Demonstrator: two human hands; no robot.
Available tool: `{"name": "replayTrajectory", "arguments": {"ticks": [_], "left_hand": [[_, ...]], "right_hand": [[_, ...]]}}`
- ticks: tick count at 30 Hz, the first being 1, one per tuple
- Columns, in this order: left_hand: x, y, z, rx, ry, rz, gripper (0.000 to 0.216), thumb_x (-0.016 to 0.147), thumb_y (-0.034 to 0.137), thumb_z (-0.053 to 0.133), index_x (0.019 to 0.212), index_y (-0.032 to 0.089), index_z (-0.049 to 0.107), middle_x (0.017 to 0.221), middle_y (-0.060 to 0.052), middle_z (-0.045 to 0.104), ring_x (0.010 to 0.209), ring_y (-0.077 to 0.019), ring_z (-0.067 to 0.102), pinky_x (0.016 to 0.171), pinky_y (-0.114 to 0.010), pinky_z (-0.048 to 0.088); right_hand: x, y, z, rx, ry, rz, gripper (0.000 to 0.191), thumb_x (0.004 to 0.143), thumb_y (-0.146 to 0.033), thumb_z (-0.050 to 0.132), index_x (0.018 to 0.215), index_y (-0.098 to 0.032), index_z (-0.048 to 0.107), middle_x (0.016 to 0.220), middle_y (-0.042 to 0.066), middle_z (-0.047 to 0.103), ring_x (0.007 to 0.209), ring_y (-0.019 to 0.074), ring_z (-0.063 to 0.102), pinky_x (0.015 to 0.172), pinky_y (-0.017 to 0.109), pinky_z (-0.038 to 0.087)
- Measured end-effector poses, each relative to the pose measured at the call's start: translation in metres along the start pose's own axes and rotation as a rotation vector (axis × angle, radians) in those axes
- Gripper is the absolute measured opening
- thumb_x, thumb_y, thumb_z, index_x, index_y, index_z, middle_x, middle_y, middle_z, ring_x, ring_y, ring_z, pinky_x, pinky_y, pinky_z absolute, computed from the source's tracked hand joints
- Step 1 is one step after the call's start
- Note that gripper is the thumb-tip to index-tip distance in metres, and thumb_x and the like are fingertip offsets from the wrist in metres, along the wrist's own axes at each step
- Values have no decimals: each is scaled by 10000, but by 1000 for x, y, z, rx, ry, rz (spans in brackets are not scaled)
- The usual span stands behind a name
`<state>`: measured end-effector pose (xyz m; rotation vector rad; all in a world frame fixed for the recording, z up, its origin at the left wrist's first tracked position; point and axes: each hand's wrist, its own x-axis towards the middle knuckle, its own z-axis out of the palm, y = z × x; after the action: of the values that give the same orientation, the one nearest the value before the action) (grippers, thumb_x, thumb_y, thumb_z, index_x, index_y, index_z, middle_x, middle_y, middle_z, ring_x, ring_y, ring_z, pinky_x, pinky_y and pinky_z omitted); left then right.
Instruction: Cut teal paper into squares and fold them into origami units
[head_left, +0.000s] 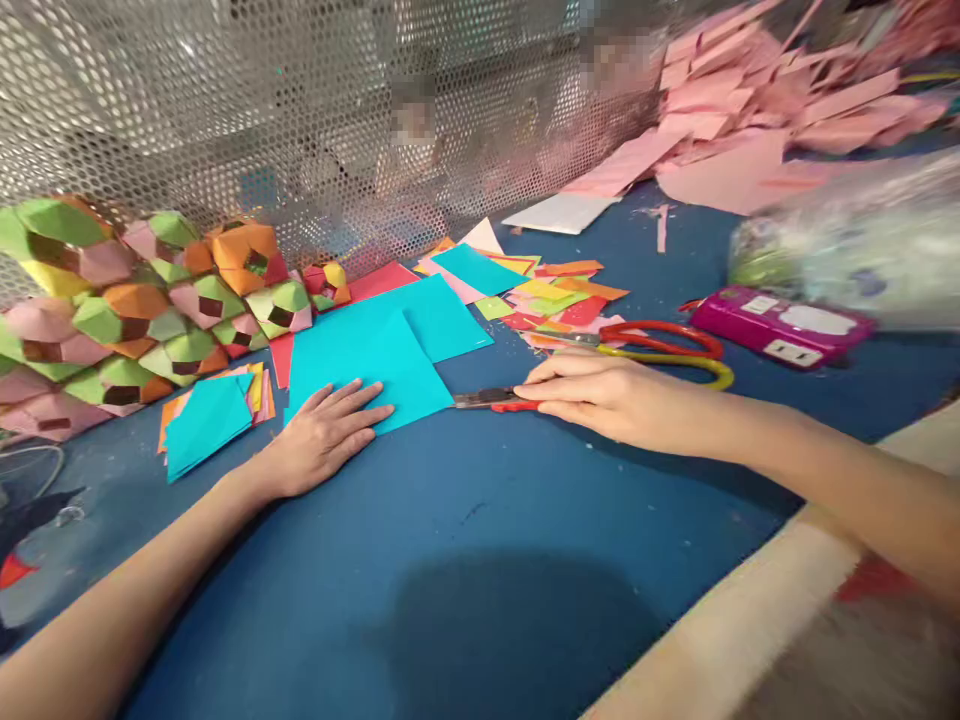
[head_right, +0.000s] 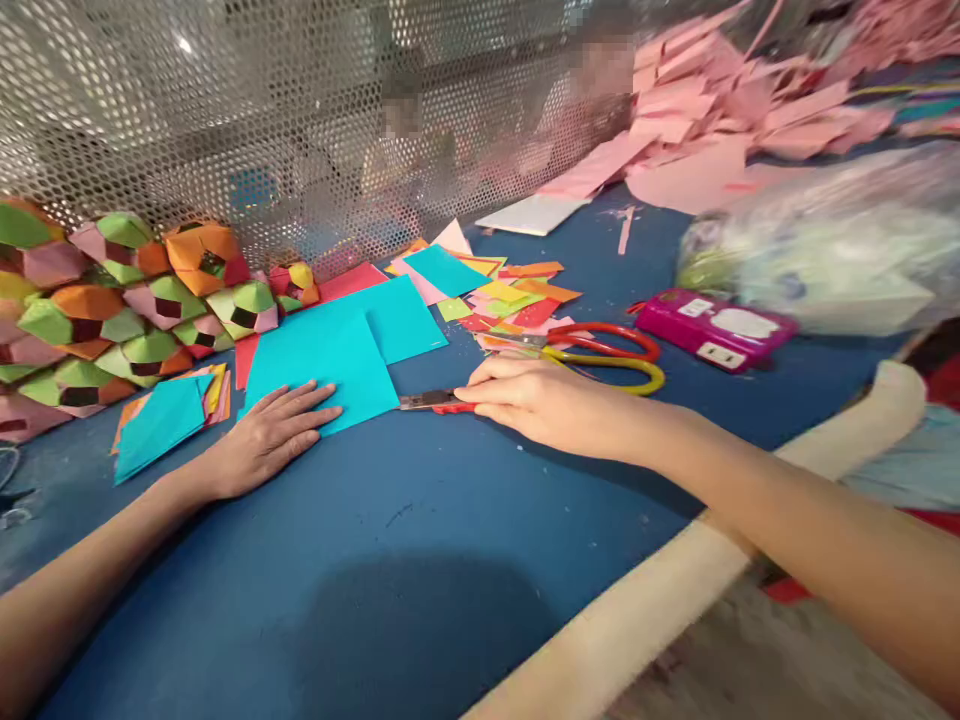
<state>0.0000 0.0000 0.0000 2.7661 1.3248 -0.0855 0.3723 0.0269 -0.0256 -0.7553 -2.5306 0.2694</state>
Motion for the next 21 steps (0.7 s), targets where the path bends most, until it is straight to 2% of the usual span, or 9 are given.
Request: {"name": "replayTrajectory", "arguments": {"ticks": [4, 15, 21], "left_hand": [[1, -1, 1, -8, 6, 6, 474, 1015, 462, 223, 1455, 352, 360, 1583, 21, 219, 1469, -247, 168, 1190, -520, 128], [1, 0, 1, 11, 2, 5, 476, 1015, 465, 211, 1461, 359, 340, 1585, 22, 215, 1470, -241, 164, 1184, -523, 141], [1, -1, 2, 24, 17, 14, 468, 1016, 460, 219, 1458, 368, 343, 1583, 31, 216, 1470, -241, 165, 1185, -519, 145]], "right_hand": [[0, -3, -2, 8, -34, 7, 325, 990, -262, 411, 1138, -144, 675, 1047, 102, 629, 936, 188, 607, 844, 339, 487], [1, -14, 0, 6, -18, 12, 305, 991, -262, 405, 1110, -182, 674, 1053, 94, 637, 920, 182, 610, 783, 315, 489], [-5, -23, 1, -35, -65, 54, 288, 962, -227, 444, 1185, -237, 626, 1101, 68, 614, 972, 182, 597, 852, 328, 482]]}}
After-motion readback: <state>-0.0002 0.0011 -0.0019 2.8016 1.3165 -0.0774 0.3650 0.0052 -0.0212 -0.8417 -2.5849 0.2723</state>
